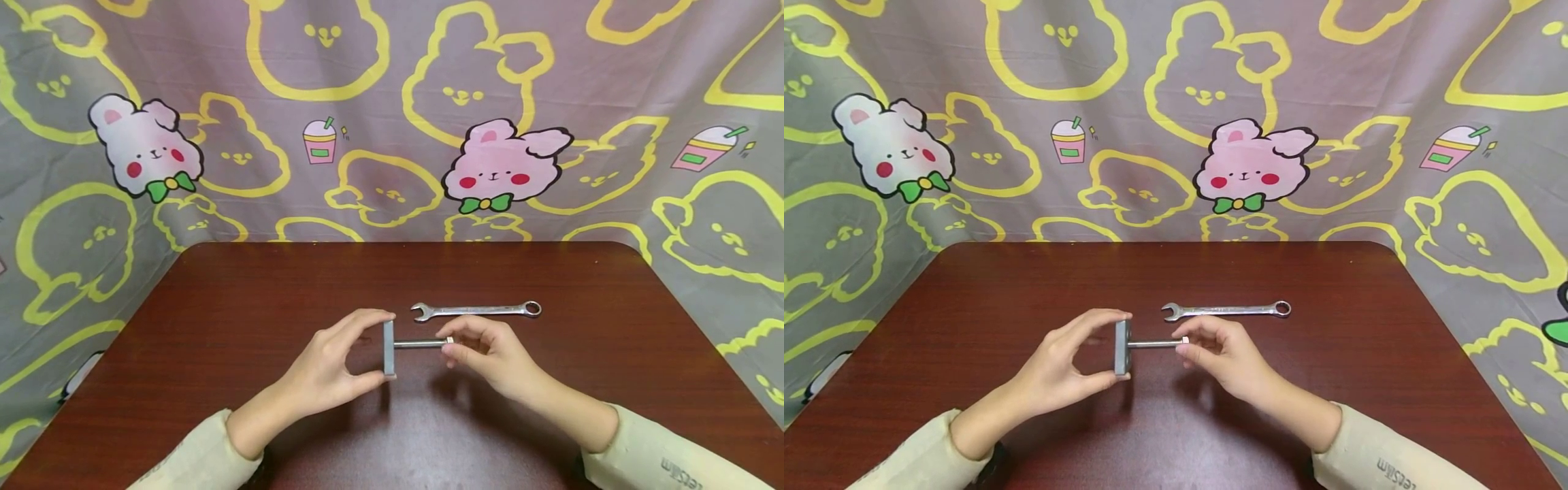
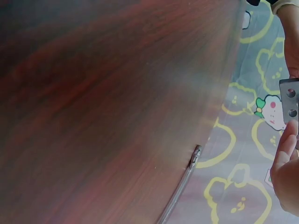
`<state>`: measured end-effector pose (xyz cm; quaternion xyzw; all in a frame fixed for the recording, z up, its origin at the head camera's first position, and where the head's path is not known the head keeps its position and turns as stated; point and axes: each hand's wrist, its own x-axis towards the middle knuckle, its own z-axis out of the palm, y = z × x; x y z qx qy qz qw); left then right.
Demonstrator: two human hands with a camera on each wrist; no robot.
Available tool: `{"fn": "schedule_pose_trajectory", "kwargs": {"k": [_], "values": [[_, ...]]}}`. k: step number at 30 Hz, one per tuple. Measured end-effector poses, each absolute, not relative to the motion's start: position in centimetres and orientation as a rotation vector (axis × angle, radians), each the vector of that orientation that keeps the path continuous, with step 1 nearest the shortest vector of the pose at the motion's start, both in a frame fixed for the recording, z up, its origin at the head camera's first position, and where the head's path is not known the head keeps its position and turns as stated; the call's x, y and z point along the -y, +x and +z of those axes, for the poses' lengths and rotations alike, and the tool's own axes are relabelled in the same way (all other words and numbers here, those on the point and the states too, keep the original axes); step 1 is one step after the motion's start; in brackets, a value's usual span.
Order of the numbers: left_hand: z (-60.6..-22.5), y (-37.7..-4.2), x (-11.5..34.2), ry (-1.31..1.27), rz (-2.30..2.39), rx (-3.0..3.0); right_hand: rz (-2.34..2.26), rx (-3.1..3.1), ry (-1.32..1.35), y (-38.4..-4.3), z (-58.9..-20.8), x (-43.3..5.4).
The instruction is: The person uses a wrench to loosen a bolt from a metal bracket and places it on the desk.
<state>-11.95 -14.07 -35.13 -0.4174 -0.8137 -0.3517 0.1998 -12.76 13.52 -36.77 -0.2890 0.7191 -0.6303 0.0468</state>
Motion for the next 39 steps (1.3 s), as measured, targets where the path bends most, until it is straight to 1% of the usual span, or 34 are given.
{"fn": "schedule_pose_trajectory", "kwargs": {"k": [9, 17, 28, 33, 39], "values": [[-34.83, -11.91, 13.98, -1.161, -0.991, 2.293, -1.933, -2.342, -0.894, -12.5, -36.75, -13.41], [-34.46, -11.79, 14.02, -1.099, -1.049, 2.362, -1.976, -2.353, -0.953, -12.44, -36.49, -13.19], [-34.2, -11.79, 14.34, -1.106, -1.063, 2.445, -2.003, -2.341, -0.995, -12.18, -36.45, -13.08], [-34.19, -11.73, 14.52, -1.166, -1.085, 2.45, -1.982, -2.395, -0.964, -12.22, -36.46, -13.37], [-34.26, -12.06, 14.65, -1.135, -1.033, 2.429, -1.959, -2.431, -0.909, -12.29, -36.44, -13.65]]}}
